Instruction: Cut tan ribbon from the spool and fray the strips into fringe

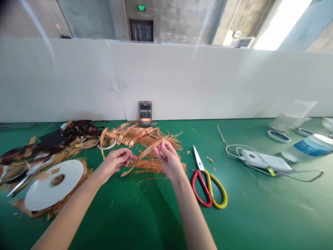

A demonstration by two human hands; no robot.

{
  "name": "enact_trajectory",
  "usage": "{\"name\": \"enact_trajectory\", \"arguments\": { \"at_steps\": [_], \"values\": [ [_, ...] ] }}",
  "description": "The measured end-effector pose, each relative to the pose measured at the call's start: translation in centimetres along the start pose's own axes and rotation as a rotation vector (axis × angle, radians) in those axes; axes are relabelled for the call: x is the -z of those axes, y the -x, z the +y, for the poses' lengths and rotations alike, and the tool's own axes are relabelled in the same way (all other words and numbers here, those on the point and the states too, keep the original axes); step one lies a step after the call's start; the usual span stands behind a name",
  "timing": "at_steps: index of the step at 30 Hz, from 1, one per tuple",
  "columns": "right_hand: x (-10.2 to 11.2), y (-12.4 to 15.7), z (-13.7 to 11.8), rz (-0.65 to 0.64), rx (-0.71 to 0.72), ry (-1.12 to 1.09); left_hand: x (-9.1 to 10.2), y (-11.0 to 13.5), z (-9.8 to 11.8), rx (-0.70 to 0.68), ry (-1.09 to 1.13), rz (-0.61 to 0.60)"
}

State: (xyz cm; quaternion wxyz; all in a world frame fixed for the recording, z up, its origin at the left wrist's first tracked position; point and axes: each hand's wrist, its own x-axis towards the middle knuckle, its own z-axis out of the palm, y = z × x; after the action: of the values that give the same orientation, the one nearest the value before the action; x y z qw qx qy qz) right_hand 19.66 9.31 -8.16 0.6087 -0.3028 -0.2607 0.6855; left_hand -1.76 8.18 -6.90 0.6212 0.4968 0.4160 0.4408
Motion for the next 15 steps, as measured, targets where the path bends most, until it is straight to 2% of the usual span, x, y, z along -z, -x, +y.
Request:
{"name": "enact_trajectory", "arguments": {
  "at_steps": [4, 7, 12, 15],
  "values": [
    [-4.0, -0.2, -3.7, -0.121, 0.080, 0.036, 0.2, -0.6, 3.8, -0.174, -0.183, 0.103],
    [-6.2, 0.3, -5.9, -0.189, 0.140, 0.061, -0.2, -0.7, 5.7, -0.300, -0.292, 0.180],
    [-7.2, 1.6, -7.4, -0.224, 0.213, 0.166, -1.2, 0.3, 7.1, -0.361, -0.566, 0.149],
    [-6.9, 2.2, -8.0, -0.141, 0.197, 0.262, -1.5, 1.0, 7.5, -0.373, -0.628, 0.199]
  ]
}}
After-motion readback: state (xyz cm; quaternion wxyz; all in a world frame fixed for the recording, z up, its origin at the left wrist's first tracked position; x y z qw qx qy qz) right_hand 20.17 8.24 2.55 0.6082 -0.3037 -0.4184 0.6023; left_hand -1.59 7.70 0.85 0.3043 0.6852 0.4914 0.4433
